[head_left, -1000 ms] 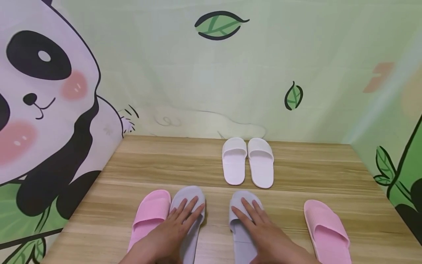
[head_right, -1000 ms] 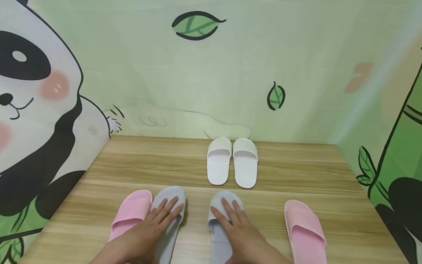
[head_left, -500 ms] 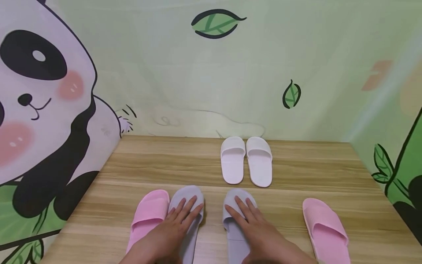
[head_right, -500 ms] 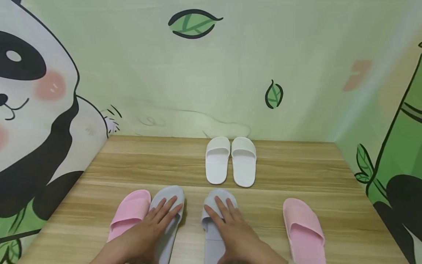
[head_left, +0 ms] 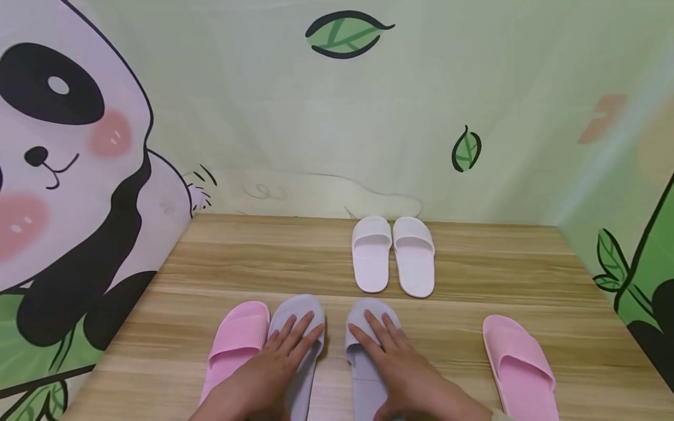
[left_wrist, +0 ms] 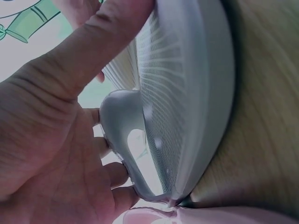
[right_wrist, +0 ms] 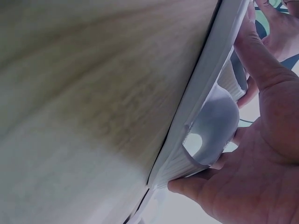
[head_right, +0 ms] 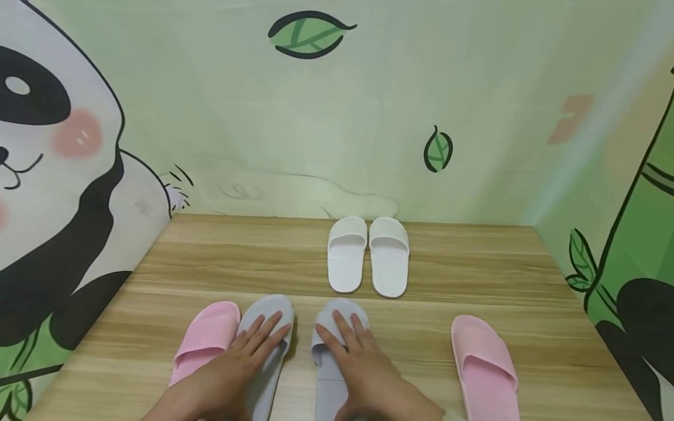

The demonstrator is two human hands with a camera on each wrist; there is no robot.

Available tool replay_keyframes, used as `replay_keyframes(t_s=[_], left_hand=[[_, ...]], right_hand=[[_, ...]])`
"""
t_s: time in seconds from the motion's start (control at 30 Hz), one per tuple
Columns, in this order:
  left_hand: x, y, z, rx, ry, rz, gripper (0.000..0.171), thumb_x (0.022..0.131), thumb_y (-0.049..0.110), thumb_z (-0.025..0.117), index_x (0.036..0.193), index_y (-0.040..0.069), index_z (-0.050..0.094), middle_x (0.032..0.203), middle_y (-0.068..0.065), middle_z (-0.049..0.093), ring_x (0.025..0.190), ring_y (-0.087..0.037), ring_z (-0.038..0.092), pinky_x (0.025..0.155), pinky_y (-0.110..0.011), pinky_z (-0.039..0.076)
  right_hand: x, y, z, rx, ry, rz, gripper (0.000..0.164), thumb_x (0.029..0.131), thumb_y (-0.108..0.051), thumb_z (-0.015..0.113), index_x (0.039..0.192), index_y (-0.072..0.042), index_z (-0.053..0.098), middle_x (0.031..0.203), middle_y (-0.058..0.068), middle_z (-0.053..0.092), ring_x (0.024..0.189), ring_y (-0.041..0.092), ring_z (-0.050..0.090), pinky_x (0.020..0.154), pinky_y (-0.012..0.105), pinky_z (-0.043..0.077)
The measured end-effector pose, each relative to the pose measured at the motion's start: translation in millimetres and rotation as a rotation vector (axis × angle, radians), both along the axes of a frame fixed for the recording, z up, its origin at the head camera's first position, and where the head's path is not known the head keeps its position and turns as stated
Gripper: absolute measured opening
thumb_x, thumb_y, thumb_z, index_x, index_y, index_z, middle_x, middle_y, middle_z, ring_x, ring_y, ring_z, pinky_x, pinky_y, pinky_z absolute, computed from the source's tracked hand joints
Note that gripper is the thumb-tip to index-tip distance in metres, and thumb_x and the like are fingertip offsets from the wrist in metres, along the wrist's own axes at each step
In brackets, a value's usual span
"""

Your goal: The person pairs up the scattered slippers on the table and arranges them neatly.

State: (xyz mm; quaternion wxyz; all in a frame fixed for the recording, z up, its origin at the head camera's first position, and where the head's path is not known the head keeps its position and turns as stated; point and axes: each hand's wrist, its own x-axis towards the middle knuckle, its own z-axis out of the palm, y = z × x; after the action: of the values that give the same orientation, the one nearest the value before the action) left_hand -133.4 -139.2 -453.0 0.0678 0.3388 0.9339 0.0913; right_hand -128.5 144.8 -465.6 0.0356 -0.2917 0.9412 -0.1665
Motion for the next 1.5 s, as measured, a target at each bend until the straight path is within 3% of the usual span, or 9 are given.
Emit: replay_keyframes(t_s=[1.23, 1.5], left_hand=[[0.8, 1.0, -1.7, 0.006, -0.028, 0.031, 0.155, 0.042, 0.051, 0.104, 0.166, 0.015, 0.017, 0.175, -0.013, 0.011, 0.157, -0.045, 0.023, 0.121, -0.059, 0.035], [1.8, 0.8, -2.2, 0.011, 0.034, 0.024, 0.157, 0.038, 0.051, 0.104, 0.164, 0.010, 0.020, 0.173, -0.015, 0.017, 0.155, -0.048, 0.027, 0.118, -0.060, 0.039]], right_hand=[[-12.2, -34.2, 2.3, 0.035, -0.065, 0.030, 0.155, 0.038, -0.055, 0.102, 0.166, -0.022, 0.022, 0.172, 0.022, 0.017, 0.155, 0.053, 0.020, 0.120, 0.065, 0.034], [-12.4, -36.6, 1.8, 0.000, -0.090, 0.019, 0.155, 0.037, -0.052, 0.104, 0.164, -0.016, 0.022, 0.173, 0.021, 0.015, 0.156, 0.053, 0.017, 0.120, 0.066, 0.032]])
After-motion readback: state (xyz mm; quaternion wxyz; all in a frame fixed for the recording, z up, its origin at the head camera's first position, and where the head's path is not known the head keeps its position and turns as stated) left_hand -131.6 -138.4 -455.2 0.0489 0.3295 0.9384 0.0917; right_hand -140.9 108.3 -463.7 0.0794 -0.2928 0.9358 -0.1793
